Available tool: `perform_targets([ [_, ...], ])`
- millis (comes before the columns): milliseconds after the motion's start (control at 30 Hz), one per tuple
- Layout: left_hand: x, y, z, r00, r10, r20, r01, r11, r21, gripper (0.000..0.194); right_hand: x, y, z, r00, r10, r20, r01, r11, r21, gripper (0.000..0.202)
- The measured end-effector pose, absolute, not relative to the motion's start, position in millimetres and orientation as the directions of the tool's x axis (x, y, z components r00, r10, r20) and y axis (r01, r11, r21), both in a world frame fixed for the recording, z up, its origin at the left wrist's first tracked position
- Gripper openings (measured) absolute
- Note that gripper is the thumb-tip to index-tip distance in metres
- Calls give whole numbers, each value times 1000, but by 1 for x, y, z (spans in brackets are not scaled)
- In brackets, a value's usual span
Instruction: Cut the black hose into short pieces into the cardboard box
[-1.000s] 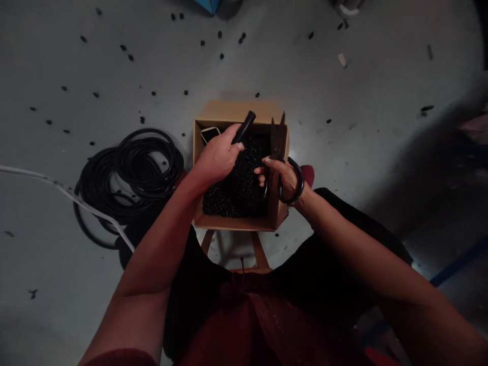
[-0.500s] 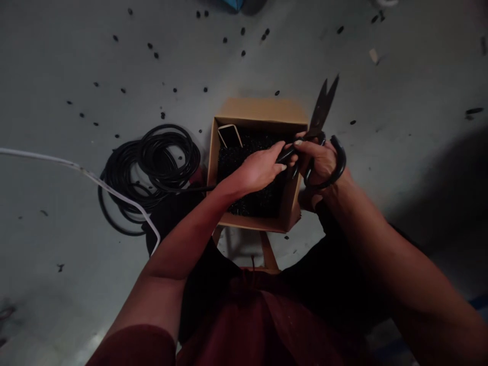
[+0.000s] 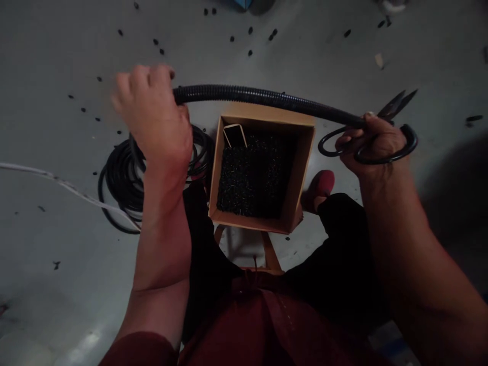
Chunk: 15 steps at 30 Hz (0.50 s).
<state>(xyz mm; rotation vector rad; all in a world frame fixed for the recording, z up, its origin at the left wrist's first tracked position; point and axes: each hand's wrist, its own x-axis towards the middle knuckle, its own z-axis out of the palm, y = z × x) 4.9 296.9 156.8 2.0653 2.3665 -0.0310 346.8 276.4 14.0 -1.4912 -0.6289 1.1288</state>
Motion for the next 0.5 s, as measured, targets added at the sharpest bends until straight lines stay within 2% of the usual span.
perform_targets([
  [67, 11, 292, 153, -75, 991, -107, 996, 68, -65, 37, 335, 276, 24, 404, 756, -515, -390, -367, -845, 29],
  [100, 18, 287, 149, 29, 971, -239, 996, -47, -70, 32, 328, 276, 30, 415, 700, -582, -461, -390, -797, 29],
  [167, 32, 276, 137, 244, 831, -500, 969, -231, 89, 26, 313, 275, 40, 452, 637, -624, -514, -386, -766, 28],
  [200, 38, 270, 132, 301, 779, -549, 953, -257, 157, 24, 305, 274, 44, 459, 637, -619, -516, -376, -770, 27],
  [367, 50, 254, 124, 370, 775, -513, 923, -243, 299, 31, 261, 252, 52, 316, 784, -534, -471, -359, -806, 19],
  [500, 56, 245, 123, 469, 705, -532, 868, -257, 425, 32, 221, 221, 50, 165, 861, -482, -382, -395, -835, 31],
])
